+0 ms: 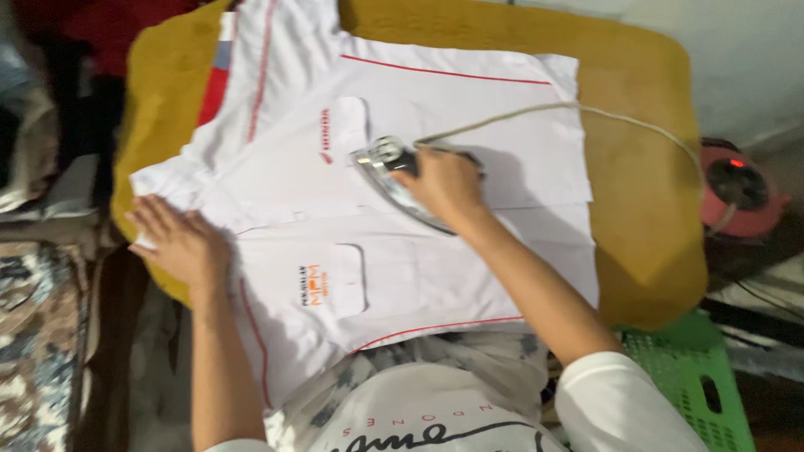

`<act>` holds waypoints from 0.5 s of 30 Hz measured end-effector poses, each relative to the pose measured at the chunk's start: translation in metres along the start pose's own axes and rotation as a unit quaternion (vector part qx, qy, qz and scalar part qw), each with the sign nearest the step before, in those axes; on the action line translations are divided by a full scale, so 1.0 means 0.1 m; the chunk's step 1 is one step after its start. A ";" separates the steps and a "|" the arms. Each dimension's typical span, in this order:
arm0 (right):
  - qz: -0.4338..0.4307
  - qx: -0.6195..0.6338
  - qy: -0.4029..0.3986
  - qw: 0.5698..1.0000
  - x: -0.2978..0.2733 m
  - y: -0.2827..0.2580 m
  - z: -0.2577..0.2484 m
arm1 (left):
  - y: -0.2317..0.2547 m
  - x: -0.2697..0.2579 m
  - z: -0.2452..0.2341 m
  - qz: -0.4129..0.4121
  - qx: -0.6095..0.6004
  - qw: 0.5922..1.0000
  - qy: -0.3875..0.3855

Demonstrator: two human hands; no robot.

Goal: The person irons a white shirt with red accents on a yellow surface, smoothing various parts of the garment with an iron before placing it on a wooden hanger and fastening the top button.

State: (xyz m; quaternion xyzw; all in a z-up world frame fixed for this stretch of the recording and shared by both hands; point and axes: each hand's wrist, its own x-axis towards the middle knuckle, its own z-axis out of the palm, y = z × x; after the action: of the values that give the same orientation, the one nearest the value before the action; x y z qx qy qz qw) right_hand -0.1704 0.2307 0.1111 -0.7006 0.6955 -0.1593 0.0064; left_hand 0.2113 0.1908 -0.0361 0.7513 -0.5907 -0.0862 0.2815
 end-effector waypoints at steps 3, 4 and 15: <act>0.145 -0.042 0.005 0.989 -0.21 0.85 -0.31 | 0.00 0.00 -0.02 -0.001 0.006 1.000 -0.011; 0.178 -0.058 0.023 0.982 -0.27 1.11 -0.40 | 0.00 -0.01 -0.03 -0.002 0.012 1.000 -0.010; 0.375 -0.201 0.101 0.899 -0.83 3.56 -0.89 | -0.09 -0.03 0.03 0.009 0.005 1.000 0.012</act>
State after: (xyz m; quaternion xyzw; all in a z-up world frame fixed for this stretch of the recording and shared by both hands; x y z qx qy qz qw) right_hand -0.5358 0.3185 0.0954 -0.3544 0.9209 -0.0717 -0.1457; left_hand 0.2169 0.1941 -0.0436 0.7485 -0.5942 -0.0716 0.2857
